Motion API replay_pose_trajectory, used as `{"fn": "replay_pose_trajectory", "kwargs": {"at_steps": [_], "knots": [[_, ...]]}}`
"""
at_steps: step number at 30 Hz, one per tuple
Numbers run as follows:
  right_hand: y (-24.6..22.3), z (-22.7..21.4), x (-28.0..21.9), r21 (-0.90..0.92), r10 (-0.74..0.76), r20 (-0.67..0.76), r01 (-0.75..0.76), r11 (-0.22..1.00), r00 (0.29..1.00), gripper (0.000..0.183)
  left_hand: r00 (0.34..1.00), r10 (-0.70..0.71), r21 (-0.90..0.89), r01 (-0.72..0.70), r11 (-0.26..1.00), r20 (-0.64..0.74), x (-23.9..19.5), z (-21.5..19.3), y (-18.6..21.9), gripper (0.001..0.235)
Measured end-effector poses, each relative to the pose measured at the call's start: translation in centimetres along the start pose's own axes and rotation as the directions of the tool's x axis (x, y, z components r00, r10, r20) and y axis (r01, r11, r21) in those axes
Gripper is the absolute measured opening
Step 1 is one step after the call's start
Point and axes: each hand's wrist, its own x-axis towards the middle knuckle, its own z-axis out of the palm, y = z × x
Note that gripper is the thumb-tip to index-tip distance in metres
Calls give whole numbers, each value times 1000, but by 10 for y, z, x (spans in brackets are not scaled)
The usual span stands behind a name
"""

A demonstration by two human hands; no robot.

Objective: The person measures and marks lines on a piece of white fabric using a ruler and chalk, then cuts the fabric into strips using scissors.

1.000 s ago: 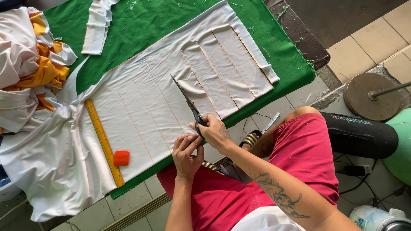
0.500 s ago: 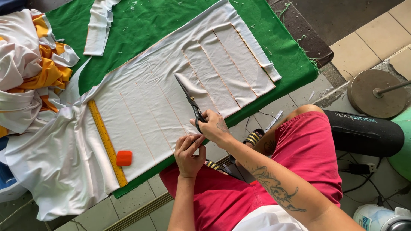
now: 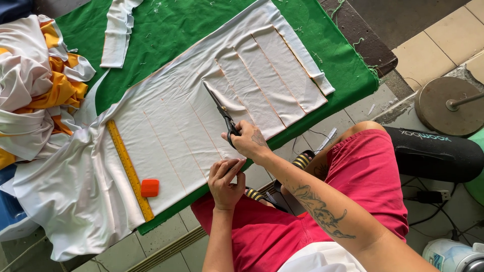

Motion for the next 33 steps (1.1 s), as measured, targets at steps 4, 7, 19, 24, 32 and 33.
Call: {"fn": "replay_pose_trajectory", "kwargs": {"at_steps": [4, 7, 19, 24, 32, 33], "knots": [[-3, -1, -2, 42, 35, 0, -35, 999, 999, 38, 1000, 8, 1, -8, 1000, -1, 2, -1, 1, 46], [-13, -3, 2, 40, 48, -15, -47, 998, 999, 43, 1000, 6, 2, -6, 1000, -2, 1, 0, 0, 46], [-5, 7, 28, 42, 32, -9, -32, 999, 999, 39, 1000, 17, -7, -17, 1000, -20, 4, 0, 3, 46], [-8, 5, 24, 256, 84, 33, -90, 962, 996, 38, 1000, 24, -7, -24, 1000, -17, 5, -1, 3, 45], [-10, 18, 58, 292, 82, 31, -87, 953, 996, 43, 1000, 29, -7, -29, 1000, -11, 6, -2, 4, 43], [-10, 20, 64, 302, 77, 32, -83, 950, 997, 43, 999, 30, -9, -31, 999, -15, 6, -2, 4, 43]]}}
